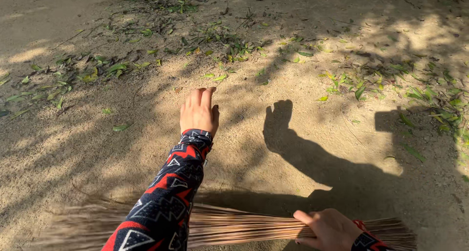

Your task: The person sweeps a sandy outdoor area using a traditional straw broom, gathering scattered leaves and debris into a pile. The camera follows the sweeping motion as the person moves across the ground, occasionally adjusting their grip on the broom.

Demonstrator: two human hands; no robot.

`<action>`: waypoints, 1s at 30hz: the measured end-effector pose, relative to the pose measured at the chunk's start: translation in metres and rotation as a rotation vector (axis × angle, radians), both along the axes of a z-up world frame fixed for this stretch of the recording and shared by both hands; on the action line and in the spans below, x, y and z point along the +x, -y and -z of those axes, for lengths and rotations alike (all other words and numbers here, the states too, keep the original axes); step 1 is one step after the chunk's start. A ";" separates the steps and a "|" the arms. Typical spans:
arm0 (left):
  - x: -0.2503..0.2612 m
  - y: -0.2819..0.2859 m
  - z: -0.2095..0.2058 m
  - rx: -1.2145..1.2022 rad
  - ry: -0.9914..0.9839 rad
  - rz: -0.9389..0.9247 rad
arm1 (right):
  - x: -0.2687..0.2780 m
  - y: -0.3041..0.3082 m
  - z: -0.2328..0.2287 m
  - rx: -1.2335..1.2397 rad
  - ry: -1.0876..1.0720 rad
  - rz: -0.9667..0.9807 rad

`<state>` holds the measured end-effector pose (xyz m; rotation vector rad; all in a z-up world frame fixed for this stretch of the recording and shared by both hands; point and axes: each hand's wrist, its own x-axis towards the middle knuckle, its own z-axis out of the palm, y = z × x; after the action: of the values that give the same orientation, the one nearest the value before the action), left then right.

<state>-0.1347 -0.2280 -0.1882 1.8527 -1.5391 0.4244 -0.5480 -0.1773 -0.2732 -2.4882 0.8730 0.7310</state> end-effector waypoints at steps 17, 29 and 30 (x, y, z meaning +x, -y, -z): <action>0.066 -0.037 0.055 0.211 -0.242 -0.212 | -0.067 0.116 -0.045 -0.235 0.541 1.364; -0.067 -0.007 -0.046 -0.194 -0.313 0.325 | 0.147 -0.025 -0.031 0.018 0.218 -0.009; -0.065 -0.010 -0.044 -0.183 -0.319 0.316 | 0.153 -0.021 -0.028 -0.019 0.164 0.024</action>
<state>-0.1997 -0.2182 -0.1438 1.4268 -1.4829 0.1105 -0.3946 -0.1561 -0.2456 -2.5075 0.8518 0.5042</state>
